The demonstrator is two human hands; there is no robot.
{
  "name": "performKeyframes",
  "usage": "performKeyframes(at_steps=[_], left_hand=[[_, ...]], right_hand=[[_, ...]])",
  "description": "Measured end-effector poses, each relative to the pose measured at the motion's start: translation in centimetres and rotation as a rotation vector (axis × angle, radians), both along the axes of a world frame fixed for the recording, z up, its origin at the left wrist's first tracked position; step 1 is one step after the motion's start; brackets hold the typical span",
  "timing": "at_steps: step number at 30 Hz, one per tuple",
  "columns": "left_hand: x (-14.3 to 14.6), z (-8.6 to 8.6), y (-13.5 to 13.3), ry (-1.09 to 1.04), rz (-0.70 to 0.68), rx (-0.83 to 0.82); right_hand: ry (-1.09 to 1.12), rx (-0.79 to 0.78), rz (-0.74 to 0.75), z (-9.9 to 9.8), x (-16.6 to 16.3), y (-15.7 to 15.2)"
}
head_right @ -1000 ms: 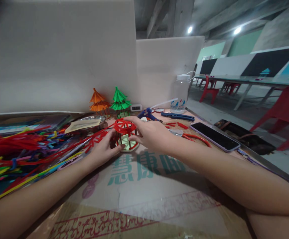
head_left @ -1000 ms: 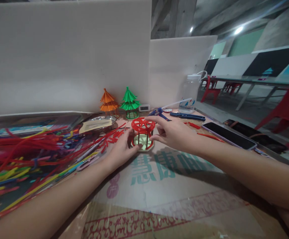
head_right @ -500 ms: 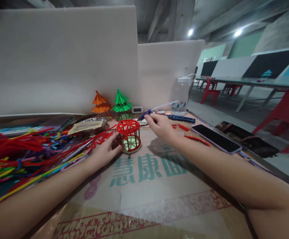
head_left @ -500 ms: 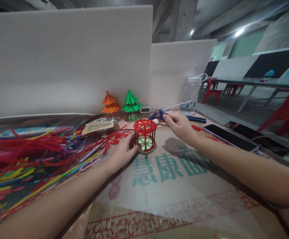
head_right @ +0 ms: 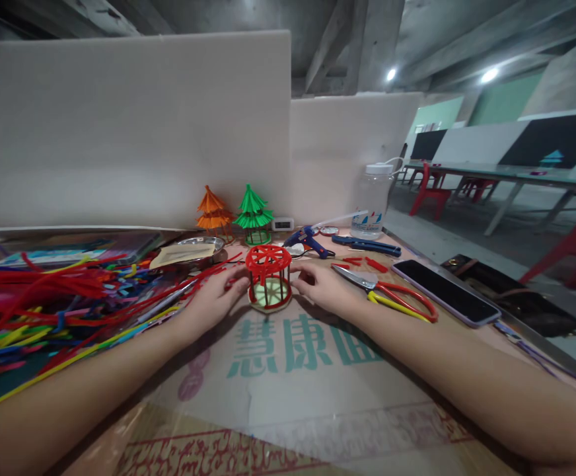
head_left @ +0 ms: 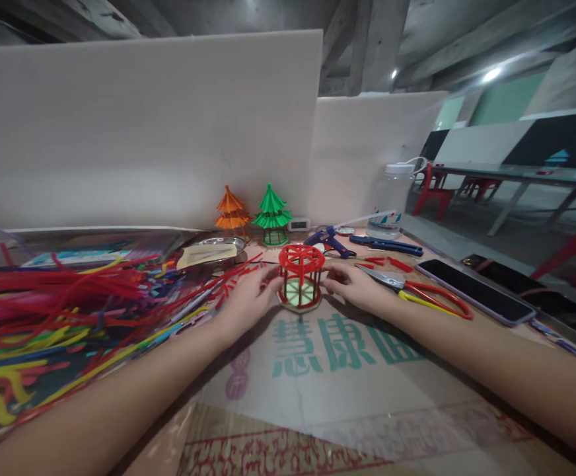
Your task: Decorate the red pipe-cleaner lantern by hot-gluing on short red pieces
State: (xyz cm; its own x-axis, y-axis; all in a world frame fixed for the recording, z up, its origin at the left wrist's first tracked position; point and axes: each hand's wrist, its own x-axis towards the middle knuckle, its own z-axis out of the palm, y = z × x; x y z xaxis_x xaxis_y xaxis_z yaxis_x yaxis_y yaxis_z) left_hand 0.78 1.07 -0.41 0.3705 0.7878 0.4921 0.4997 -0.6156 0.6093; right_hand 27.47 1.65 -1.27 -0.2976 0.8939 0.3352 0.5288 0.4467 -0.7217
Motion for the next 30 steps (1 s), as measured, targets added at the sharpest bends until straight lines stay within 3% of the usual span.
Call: performKeyframes(at_steps=[3,6,8,12,16,20,25,30], left_hand=[[-1.9,2.7,0.8,0.067,0.127,0.115],[-3.8,4.5,1.7,0.172,0.201,0.016],[-4.5,4.6,2.1,0.283,0.198,-0.019],[-4.5,3.0,2.2,0.52,0.131,0.039],[-4.0,1.3,2.1,0.55,0.104,0.12],[-4.0,0.5,2.3,0.482,0.134,0.188],[-4.3,-0.5,2.4,0.251,0.173,0.188],[-3.0,-1.5,1.4,0.051,0.158,0.042]], right_hand=[[-0.049,-0.01,0.031,0.4,-0.3,-0.1],[-0.09,-0.018,0.077,0.7,-0.5,-0.1],[-0.107,-0.013,0.1,0.8,-0.5,-0.1],[-0.13,0.005,0.107,1.0,-0.5,-0.4],[-0.165,0.018,0.123,1.2,-0.6,-0.8],[-0.183,0.03,0.112,1.1,-0.5,-0.7],[-0.142,0.049,-0.04,0.3,0.3,0.2],[-0.112,0.084,-0.133,-0.3,0.9,1.5]])
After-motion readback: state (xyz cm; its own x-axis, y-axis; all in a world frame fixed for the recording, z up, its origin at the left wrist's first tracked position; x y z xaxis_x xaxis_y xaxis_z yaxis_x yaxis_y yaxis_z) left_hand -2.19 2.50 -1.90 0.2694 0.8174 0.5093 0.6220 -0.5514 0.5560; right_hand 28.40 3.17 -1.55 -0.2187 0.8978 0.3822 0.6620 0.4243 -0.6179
